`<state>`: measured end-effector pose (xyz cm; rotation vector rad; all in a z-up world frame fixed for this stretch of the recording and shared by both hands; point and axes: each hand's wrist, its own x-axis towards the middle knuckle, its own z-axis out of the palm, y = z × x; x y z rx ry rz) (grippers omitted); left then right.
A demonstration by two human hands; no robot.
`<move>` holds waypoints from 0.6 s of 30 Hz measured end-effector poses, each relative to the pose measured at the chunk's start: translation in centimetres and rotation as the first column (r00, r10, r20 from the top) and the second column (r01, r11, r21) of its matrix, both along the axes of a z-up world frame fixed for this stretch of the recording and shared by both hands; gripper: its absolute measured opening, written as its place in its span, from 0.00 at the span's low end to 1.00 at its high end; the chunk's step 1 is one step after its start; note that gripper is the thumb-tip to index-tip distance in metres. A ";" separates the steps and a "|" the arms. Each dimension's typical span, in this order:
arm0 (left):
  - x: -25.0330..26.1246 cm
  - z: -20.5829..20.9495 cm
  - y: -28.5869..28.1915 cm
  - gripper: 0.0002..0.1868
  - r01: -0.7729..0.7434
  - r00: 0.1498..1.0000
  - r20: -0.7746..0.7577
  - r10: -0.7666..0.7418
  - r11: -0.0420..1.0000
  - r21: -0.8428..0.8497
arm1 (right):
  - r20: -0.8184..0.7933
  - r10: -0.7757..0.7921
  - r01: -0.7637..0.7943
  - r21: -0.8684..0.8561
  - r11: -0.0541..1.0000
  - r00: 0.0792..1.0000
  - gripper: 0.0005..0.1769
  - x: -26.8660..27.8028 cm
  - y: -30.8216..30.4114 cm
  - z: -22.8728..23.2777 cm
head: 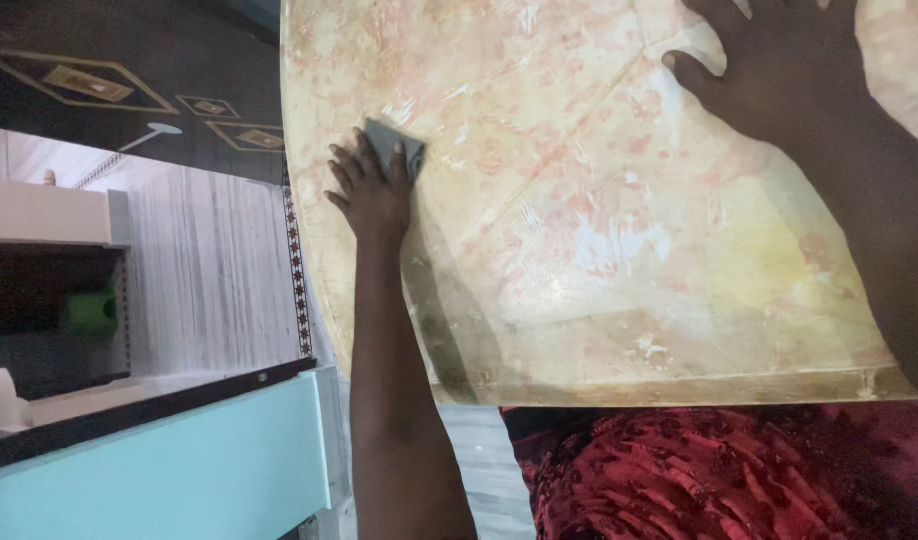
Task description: The person sands a large, light-colored table surface using a sanding block held in the right hand. They move the block in repetitive strokes across the table, occasionally using the left hand to stabilize the surface or wipe away dust. A scraper tool is visible on the table but is not used during the clip.
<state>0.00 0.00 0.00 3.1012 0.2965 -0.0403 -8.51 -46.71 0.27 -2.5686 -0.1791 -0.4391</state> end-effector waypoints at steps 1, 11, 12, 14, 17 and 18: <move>0.5 0.3 0.8 0.46 -0.022 1.000 0.004 0.022 1.000 -0.002 | 0.066 0.000 0.006 -0.084 0.996 0.998 0.33 0.1 -0.5 -1.1; -5.2 1.0 4.9 0.46 -0.244 0.969 0.002 0.245 0.966 -0.088 | -0.036 -0.045 0.039 -0.158 0.987 0.998 0.32 0.6 -0.9 -2.0; -6.5 1.1 4.8 0.46 -0.279 0.960 -0.001 0.280 0.956 -0.095 | -0.143 -0.039 0.028 -0.080 0.996 0.989 0.33 0.7 -0.8 -1.8; -9.1 1.3 4.5 0.47 -0.326 0.945 -0.018 0.325 0.943 -0.062 | 0.095 -0.033 0.060 -0.292 0.955 0.995 0.30 0.5 -0.8 -1.6; -13.1 1.3 2.8 0.47 -0.381 0.924 -0.035 0.380 0.924 -0.026 | 0.308 -0.040 0.191 -0.478 0.857 0.951 0.28 0.4 -0.7 -2.0; -14.4 1.3 2.0 0.47 -0.397 0.917 -0.041 0.396 0.918 -0.015 | 0.304 -0.039 0.188 -0.481 0.857 0.952 0.27 0.4 -0.7 -2.1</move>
